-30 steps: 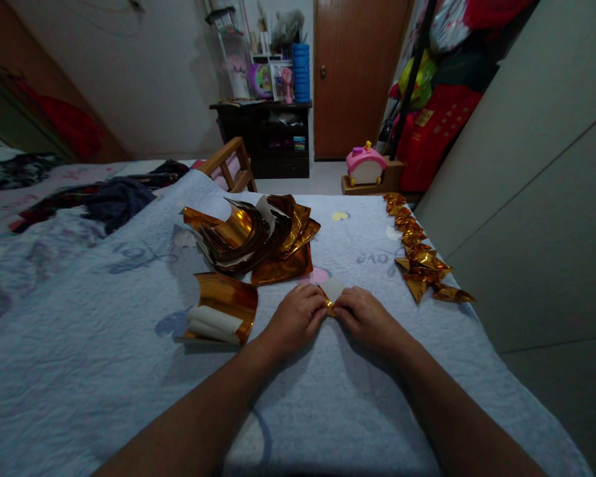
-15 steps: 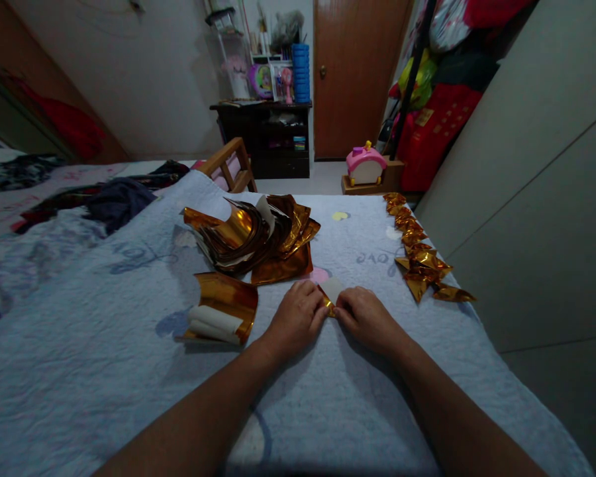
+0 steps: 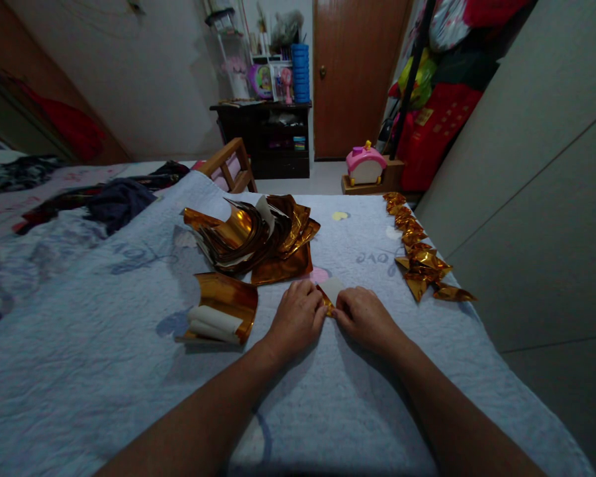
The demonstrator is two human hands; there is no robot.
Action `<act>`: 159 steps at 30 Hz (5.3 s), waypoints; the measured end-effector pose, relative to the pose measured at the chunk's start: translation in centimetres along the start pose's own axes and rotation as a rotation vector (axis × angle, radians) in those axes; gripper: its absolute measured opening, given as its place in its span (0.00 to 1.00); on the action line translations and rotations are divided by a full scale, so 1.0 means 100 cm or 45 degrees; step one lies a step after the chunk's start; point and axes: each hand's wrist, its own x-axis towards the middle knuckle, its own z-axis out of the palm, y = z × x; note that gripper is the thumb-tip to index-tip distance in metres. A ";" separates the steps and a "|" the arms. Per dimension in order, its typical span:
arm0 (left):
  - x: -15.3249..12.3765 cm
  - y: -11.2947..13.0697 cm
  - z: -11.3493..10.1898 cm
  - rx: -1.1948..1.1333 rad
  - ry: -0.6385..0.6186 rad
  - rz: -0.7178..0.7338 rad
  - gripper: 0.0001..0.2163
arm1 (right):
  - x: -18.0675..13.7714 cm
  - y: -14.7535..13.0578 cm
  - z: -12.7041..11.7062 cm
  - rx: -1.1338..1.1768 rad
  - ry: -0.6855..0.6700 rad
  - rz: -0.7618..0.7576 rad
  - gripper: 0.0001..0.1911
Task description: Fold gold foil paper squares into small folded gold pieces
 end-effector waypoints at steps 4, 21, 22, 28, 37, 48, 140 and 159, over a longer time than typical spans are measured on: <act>0.000 0.002 -0.001 0.013 -0.026 -0.046 0.07 | 0.000 -0.001 -0.001 -0.010 -0.020 0.024 0.09; 0.001 0.003 0.001 0.070 -0.023 -0.064 0.07 | 0.000 -0.005 -0.005 -0.075 -0.061 0.057 0.11; 0.001 0.003 0.001 0.073 -0.021 -0.065 0.07 | 0.000 -0.005 -0.005 -0.077 -0.059 0.055 0.11; 0.000 0.004 0.001 0.079 -0.031 -0.089 0.06 | -0.001 -0.003 -0.003 -0.084 -0.041 0.028 0.10; 0.001 0.006 0.002 0.104 -0.029 -0.145 0.04 | -0.003 -0.004 -0.001 -0.103 -0.022 0.002 0.06; 0.000 0.008 0.000 0.109 -0.047 -0.169 0.04 | -0.004 -0.007 0.001 -0.135 -0.012 0.004 0.07; 0.000 0.002 -0.001 -1.379 0.043 -0.151 0.26 | 0.003 0.006 0.000 1.195 0.105 0.067 0.17; -0.006 0.004 -0.011 -0.985 -0.068 -0.171 0.17 | 0.004 0.010 -0.007 1.079 0.116 0.128 0.12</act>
